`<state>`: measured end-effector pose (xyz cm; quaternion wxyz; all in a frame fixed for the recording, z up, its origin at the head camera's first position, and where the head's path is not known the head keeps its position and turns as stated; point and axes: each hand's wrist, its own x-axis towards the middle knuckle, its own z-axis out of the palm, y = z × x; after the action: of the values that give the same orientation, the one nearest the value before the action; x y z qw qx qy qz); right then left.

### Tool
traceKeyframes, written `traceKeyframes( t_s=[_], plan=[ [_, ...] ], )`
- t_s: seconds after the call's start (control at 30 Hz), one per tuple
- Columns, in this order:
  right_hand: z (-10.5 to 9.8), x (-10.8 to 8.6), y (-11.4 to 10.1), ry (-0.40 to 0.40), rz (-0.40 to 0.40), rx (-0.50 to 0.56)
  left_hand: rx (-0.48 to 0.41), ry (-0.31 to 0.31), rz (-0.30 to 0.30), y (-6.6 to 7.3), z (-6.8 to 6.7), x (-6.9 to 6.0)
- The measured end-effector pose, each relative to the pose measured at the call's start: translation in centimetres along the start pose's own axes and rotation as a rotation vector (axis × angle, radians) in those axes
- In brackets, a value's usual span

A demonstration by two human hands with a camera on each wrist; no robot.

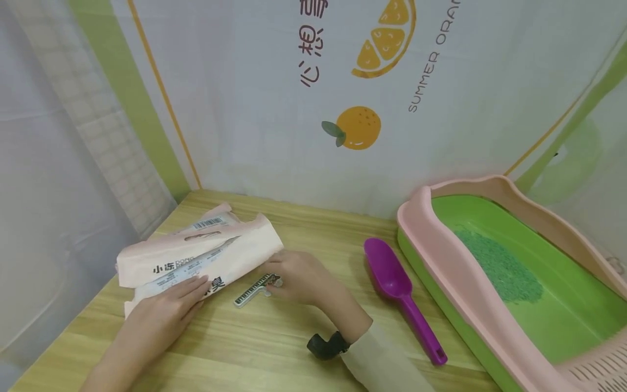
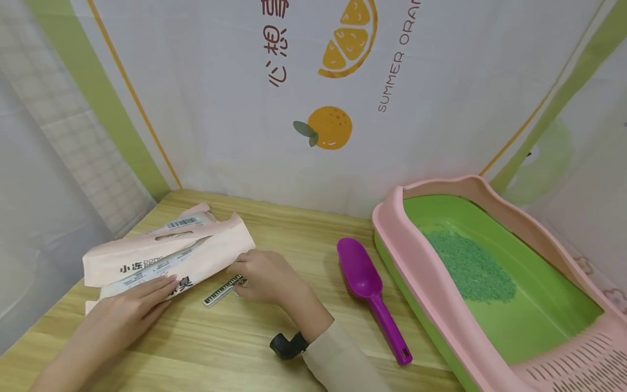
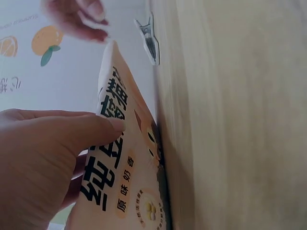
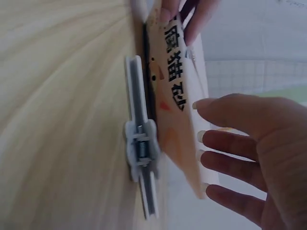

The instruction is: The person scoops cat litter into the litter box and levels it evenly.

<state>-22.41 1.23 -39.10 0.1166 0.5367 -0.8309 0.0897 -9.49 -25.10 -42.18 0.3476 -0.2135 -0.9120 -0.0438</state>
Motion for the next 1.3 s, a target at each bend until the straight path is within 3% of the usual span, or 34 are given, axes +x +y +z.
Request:
traceKeyframes(
  t_s=[0.27,0.5,0.77,0.93,1.17,1.3],
  plan=[
    [1.1,-1.0,0.0,-0.11,0.011,0.009,-0.011,0.023,-0.007,-0.2,0.3,-0.3],
    [2.7,-0.7,-0.1,-0.172,0.004,-0.015,-0.046,0.035,-0.071,-0.5,0.4,-0.6],
    [3.5,-0.7,0.0,-0.134,-0.013,-0.096,-0.061,0.021,-0.082,-0.4,0.5,-0.6],
    [3.4,-0.5,-0.3,-0.109,-0.056,-0.194,-0.065,0.013,-0.085,-0.5,0.5,-0.6],
    [3.5,-0.2,-1.2,-0.12,-0.041,-0.288,-0.079,0.022,-0.086,-0.6,0.5,-0.7],
    [3.6,0.1,-1.7,-0.085,-0.07,-0.385,-0.077,0.03,-0.086,-0.6,0.5,-0.7]
  ],
)
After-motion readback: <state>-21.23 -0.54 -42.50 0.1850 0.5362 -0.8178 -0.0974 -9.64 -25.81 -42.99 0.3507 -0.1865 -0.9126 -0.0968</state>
